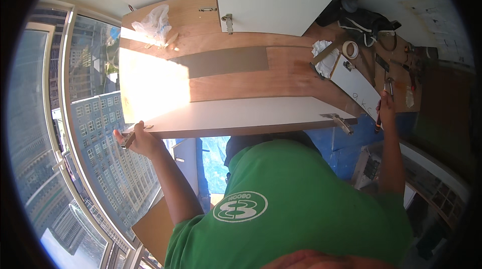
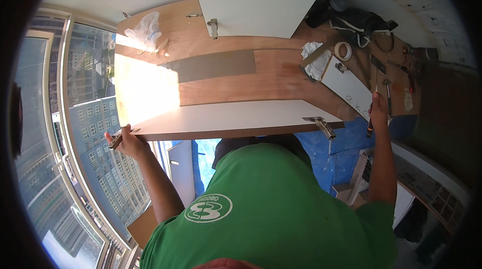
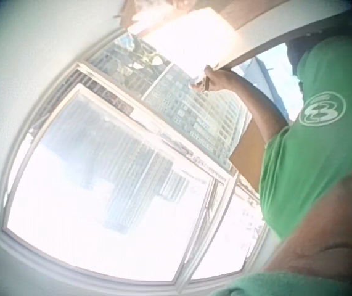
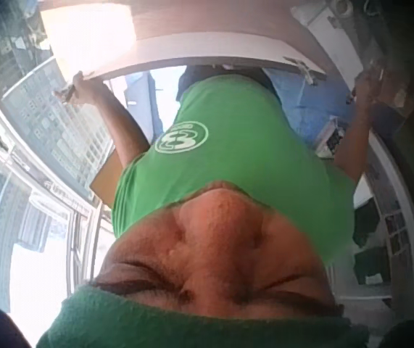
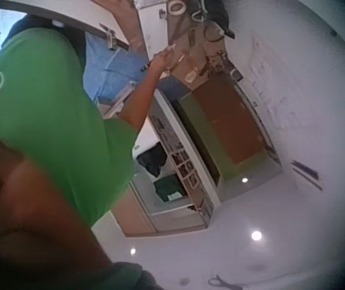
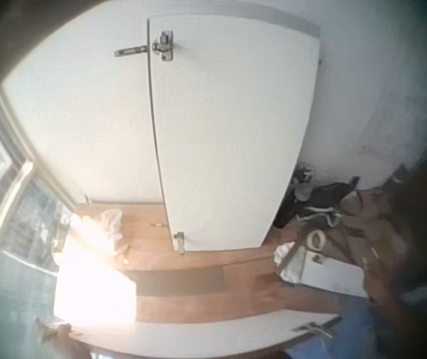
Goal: The person assembles a cabinet by hammering wooden pieces together, then uses a utility knife to score and separate a white panel. They attach metal hinges to the panel and align it with the wooden frame.
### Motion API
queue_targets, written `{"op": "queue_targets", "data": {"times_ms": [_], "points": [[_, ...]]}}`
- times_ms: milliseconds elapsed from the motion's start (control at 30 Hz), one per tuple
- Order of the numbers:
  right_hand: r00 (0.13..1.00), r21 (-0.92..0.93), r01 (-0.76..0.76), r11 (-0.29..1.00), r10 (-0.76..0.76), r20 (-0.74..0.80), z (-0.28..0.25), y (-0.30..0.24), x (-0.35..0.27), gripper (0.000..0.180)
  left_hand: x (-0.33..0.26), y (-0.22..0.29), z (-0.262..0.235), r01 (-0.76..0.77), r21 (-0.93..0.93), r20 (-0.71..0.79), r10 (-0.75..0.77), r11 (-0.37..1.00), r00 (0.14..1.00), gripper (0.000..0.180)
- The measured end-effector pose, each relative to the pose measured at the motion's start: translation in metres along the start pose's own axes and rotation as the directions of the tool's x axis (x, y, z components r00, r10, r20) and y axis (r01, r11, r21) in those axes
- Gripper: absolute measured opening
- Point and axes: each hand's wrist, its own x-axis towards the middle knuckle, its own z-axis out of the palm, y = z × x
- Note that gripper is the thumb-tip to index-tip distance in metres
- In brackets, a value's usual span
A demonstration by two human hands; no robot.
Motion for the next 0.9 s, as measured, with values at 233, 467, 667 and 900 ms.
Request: {"op": "queue_targets", "data": {"times_ms": [233, 467, 667, 900], "points": [[0.989, 0.385, -0.118, 0.916, 0.141, -0.033, 0.007, 0.077, -0.042, 0.060, -0.016, 0.009, 0.013, 0.036, 0.127, -0.167, -0.014, 0.991, 0.986, 0.095], [0.981, 0.417, -0.192, 0.888, 0.168, 0.095, 0.017, 0.209, -0.080, 0.057, -0.084, -0.001, 0.009, 0.236, 0.139, -0.079, -0.227, 0.962, 0.971, 0.093], [0.934, 0.396, -0.339, 0.854, 0.253, 0.253, 0.048, 0.284, -0.125, 0.050, -0.187, -0.040, 0.004, 0.347, 0.001, 0.105, -0.345, 0.938, 0.933, 0.035], [0.926, 0.324, -0.357, 0.876, 0.286, 0.246, 0.081, 0.299, -0.124, 0.050, -0.282, -0.019, 0.009, 0.650, 0.137, 0.333, -0.652, 0.748, 0.681, 0.040]]}}
